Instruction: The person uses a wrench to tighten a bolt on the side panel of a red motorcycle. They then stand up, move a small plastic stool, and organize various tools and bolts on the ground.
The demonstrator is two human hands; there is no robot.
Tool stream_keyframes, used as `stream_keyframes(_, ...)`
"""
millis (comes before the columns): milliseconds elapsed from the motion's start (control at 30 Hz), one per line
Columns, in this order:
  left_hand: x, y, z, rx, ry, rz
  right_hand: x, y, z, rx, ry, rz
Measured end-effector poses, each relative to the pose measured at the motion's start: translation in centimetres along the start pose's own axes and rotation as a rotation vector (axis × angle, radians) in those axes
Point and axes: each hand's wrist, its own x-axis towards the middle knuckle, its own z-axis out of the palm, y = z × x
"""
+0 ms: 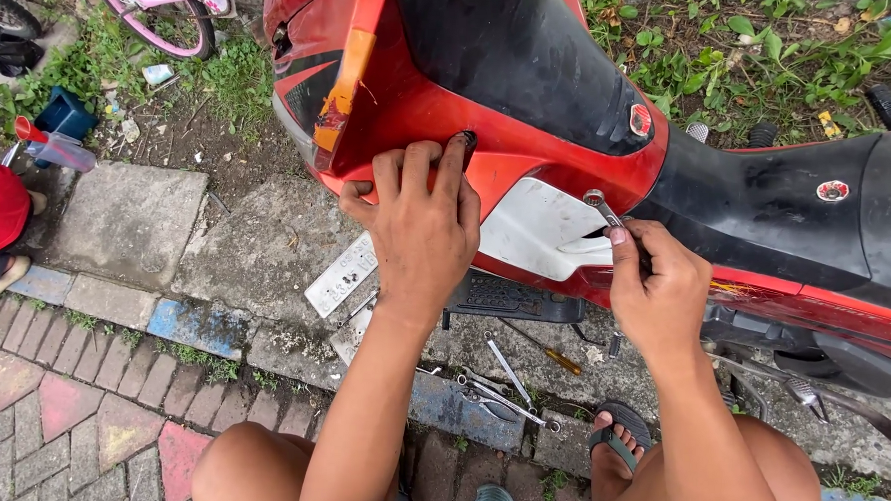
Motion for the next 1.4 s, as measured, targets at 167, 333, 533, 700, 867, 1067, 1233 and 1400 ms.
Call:
stream_keyframes(167, 0.0, 0.0, 0.6, 0.022, 0.022, 0.009, 0.2, -0.1, 0.0, -0.011, 0.003, -0.010)
stream_keyframes(333, -0.4, -0.1, 1.5, -0.002, 0.123, -0.030, 0.2, -0.2, 0.0, -0.017, -0.003, -0.018)
stream_keyframes(533, -0.4, 0.0, 1.5, -0.025, 0.151, -0.041, 0.1, 0.0, 0.0, -0.024, -0.013, -0.015)
stream_keyframes(700, -0.4, 0.1, 1.4, -0.032, 0.169, -0.045, 0.1, -0.1, 0.0, -0.020, -0.011, -0.017)
stream_keyframes(867, -0.4, 0.0, 1.7, -0.033, 0.188, -0.056, 0.1, -0.1, 0.0, -0.037, -0.018, -0.022)
stream_keyframes(1067, -0.5, -0.4, 2.1, -0.013, 0.243, -0.062, 0.2, 0.0, 0.3, -0.047, -0.019, -0.050)
stream_keyframes(1233, -0.8, -0.6, 2.7, -0.029, 0.287, -0.040, 0.4, 0.2, 0.1, -0.033, 0.026, -0.066)
stream_keyframes(1400, -1.2, -0.9, 1.8, -0.102, 0.285, 0.009, 0.0, 1.4, -0.8, -0.065, 0.045, -0.090)
